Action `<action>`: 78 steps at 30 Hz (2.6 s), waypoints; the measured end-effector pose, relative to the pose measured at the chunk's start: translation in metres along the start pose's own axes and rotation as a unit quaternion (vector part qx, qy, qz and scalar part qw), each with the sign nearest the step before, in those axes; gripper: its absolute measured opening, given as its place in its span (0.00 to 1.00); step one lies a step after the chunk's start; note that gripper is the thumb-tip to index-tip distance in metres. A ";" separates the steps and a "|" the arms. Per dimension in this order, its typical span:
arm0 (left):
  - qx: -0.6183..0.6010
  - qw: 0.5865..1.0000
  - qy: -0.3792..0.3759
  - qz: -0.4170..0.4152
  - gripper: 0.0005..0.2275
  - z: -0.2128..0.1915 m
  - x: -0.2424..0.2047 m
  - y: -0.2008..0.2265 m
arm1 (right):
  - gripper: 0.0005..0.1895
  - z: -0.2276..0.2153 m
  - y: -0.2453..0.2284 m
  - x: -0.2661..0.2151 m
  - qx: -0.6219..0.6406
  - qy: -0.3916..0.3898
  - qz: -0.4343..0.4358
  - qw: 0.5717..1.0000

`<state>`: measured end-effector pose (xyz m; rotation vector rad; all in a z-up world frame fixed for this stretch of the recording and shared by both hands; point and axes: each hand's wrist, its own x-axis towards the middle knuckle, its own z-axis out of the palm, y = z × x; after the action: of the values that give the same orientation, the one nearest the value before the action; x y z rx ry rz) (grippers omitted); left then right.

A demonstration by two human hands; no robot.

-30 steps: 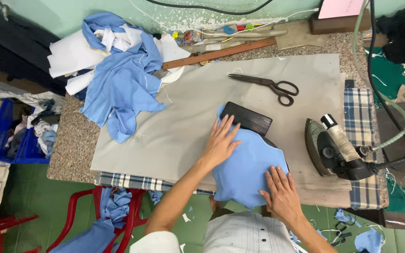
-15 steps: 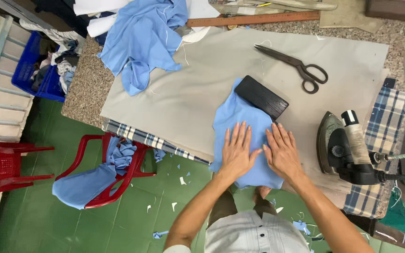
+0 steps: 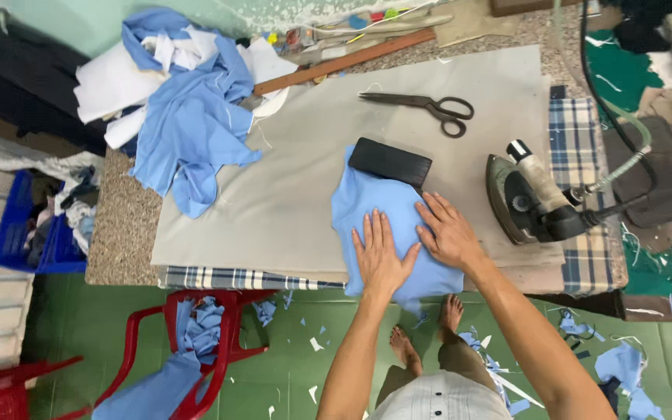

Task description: The person cuts a piece of light blue fabric using shears, then irons it on a work table using a steam iron and a black pressing block. The person repeatedly folds the fabric and presses it with the iron and block to smooth the material.

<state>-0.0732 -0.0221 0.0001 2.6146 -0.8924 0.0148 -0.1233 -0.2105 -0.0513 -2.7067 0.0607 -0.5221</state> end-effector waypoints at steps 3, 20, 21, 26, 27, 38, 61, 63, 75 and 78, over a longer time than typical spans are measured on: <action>0.006 1.000 0.027 0.004 0.42 0.008 -0.001 -0.001 | 0.27 -0.003 -0.003 -0.019 -0.068 0.062 0.045 0.995; 0.037 0.998 0.041 -0.001 0.38 0.013 -0.003 0.001 | 0.31 -0.138 0.104 -0.094 -0.230 0.101 -0.001 0.968; 0.054 0.998 0.045 0.004 0.36 0.014 -0.005 0.005 | 0.28 -0.140 0.112 -0.095 -0.207 0.071 0.008 0.976; 0.078 0.996 0.048 -0.022 0.34 0.024 -0.010 0.044 | 0.29 -0.147 0.142 -0.050 -0.191 -0.082 0.034 0.978; 0.074 0.996 0.038 -0.018 0.34 0.027 -0.011 0.056 | 0.30 -0.138 0.151 -0.028 -0.157 -0.121 0.074 0.977; 0.039 0.997 -0.035 0.049 0.33 0.054 -0.082 0.148 | 0.26 -0.164 0.134 0.055 0.126 -0.297 0.293 0.900; 0.021 0.978 0.108 -0.179 0.57 0.014 -0.053 0.033 | 0.29 -0.253 -0.112 0.103 -0.002 -0.342 0.341 0.876; -0.041 0.979 0.094 -0.174 0.58 0.009 -0.057 0.033 | 0.30 -0.225 -0.123 0.110 -0.039 -0.328 0.282 0.901; -0.094 0.973 0.030 -0.209 0.65 0.016 -0.059 0.032 | 0.29 -0.104 -0.104 0.150 -0.175 -0.399 0.115 0.893; -0.068 0.975 0.069 -0.202 0.66 0.020 -0.058 0.032 | 0.29 -0.090 -0.094 0.155 -0.212 -0.375 0.062 0.900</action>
<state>-0.1409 -0.0187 -0.0147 2.5778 -0.2928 0.0260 -0.0146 -0.1736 0.1149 -3.0936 0.1475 0.6670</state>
